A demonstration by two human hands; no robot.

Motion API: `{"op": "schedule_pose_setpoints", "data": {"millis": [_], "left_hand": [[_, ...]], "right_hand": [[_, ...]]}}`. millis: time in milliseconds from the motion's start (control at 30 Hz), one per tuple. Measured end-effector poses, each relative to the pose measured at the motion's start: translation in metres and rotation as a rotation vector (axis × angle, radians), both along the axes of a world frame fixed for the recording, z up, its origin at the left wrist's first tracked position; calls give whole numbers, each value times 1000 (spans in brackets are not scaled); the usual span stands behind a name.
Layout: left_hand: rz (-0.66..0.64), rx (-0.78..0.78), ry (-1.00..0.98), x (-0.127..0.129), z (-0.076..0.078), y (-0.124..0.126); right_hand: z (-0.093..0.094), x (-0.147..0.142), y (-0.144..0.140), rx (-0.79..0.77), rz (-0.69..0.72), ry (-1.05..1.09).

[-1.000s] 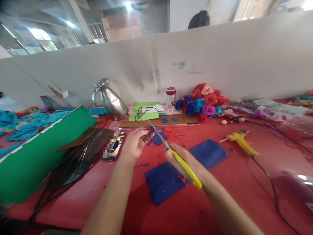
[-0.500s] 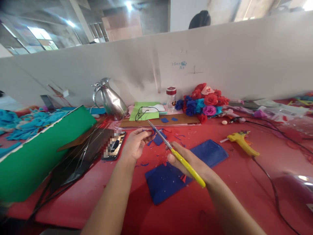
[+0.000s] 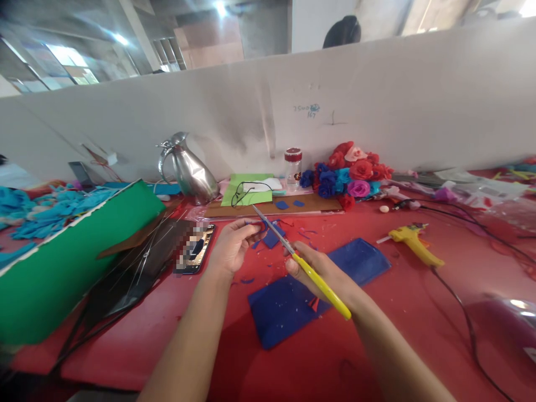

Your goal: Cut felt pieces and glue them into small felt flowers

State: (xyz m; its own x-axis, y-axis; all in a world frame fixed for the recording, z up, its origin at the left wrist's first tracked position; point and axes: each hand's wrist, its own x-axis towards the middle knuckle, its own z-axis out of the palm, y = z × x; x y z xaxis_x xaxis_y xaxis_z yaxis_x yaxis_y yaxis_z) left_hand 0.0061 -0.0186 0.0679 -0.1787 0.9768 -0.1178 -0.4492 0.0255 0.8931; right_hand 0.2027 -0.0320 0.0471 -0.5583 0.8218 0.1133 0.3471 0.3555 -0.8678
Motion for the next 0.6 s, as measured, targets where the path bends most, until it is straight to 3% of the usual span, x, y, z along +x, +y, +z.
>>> {"op": "schedule_pose_setpoints", "data": {"millis": [133, 600], "left_hand": [[-3, 4, -1, 0, 0, 0], [7, 8, -14, -2, 3, -1]], "right_hand": [[1, -2, -1, -84, 24, 20], [3, -3, -2, -39, -11, -43]]}}
